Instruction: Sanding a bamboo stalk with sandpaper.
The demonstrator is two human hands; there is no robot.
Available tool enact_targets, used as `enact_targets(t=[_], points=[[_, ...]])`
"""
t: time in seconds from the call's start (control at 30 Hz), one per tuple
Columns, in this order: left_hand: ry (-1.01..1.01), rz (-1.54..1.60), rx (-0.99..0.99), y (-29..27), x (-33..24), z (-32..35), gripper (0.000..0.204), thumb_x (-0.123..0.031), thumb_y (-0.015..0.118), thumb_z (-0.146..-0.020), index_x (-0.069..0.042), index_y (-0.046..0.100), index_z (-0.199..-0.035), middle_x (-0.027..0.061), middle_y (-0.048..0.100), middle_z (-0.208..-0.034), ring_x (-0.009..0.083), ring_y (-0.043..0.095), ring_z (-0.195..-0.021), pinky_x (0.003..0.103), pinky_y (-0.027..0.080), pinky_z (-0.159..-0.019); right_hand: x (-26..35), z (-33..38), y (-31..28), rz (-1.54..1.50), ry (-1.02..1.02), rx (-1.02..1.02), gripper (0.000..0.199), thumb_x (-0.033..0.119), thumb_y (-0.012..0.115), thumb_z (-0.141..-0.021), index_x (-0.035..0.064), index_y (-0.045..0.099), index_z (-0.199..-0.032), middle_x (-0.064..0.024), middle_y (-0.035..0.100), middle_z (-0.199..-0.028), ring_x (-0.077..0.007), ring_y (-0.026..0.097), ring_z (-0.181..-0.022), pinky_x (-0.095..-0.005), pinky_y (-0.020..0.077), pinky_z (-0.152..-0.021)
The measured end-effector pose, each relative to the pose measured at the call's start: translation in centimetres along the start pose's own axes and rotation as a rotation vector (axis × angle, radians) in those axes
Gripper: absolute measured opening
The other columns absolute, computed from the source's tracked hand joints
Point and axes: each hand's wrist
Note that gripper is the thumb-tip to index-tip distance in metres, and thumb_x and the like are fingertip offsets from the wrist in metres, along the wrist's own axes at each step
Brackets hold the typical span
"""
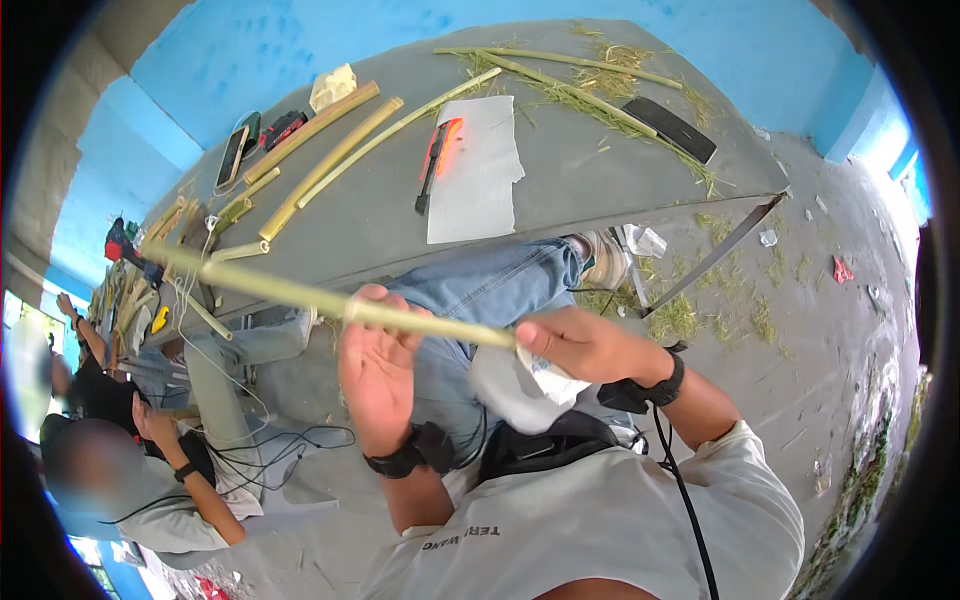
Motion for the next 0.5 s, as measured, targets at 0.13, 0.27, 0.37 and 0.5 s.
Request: enact_targets(t=[0.13, 0.27, 0.37, 0.5], points=[[-0.014, -0.317, -0.059, 0.2, 1.6, 1.5, 0.055, -0.033, 0.046, -0.110, 0.002, 0.038, -0.152, 0.0218, 0.058, -0.140, 0.0319, 0.060, -0.128, 0.044, 0.052, -0.106, 0.8, 0.4, 0.0, -0.055, 0.147, -0.019, 0.053, 0.046, 0.040, -0.114, 0.0010, 0.062, -0.097, -0.0036, 0.046, -0.069, -0.0127, 0.043, -0.067, -0.0361, 0.0399, -0.060], [0.015, -0.433, -0.080, 0.2, 2.9, 1.9, 0.034, -0.019, 0.058, -0.108, -0.001, 0.051, -0.136, 0.0194, 0.066, -0.126, 0.0323, 0.065, -0.122, 0.044, 0.054, -0.104, -0.1, 0.6, 0.9, 0.108, -0.011, -0.110, 0.047, 0.042, 0.044, -0.113, 0.0010, 0.064, -0.102, -0.0110, 0.057, -0.074, -0.0156, 0.051, -0.071, -0.0378, 0.0449, -0.066], [0.181, -0.269, -0.120, -0.2, 2.1, 1.8, 0.020, -0.014, 0.060, -0.107, -0.002, 0.055, -0.122, 0.0181, 0.067, -0.121, 0.0320, 0.068, -0.118, 0.045, 0.055, -0.105, -1.6, 1.5, -0.8, 0.200, 0.097, -0.399, 0.044, 0.040, 0.046, -0.113, 0.0009, 0.065, -0.104, -0.0080, 0.058, -0.075, -0.0149, 0.053, -0.071, -0.0358, 0.0460, -0.066], [0.244, -0.271, -0.189, -0.9, -0.2, 2.6, 0.020, -0.016, 0.056, -0.109, -0.004, 0.052, -0.124, 0.0162, 0.067, -0.119, 0.0315, 0.067, -0.118, 0.044, 0.056, -0.104, -4.7, 3.2, -4.6, 0.034, 0.159, -0.836, 0.047, 0.042, 0.048, -0.112, 0.0011, 0.067, -0.099, 0.0039, 0.056, -0.073, -0.0060, 0.047, -0.063, -0.0261, 0.0403, -0.057]])
Point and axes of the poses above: each hand's wrist, its own z-axis away from the middle knuckle, its own y-axis out of the palm, x = y × z
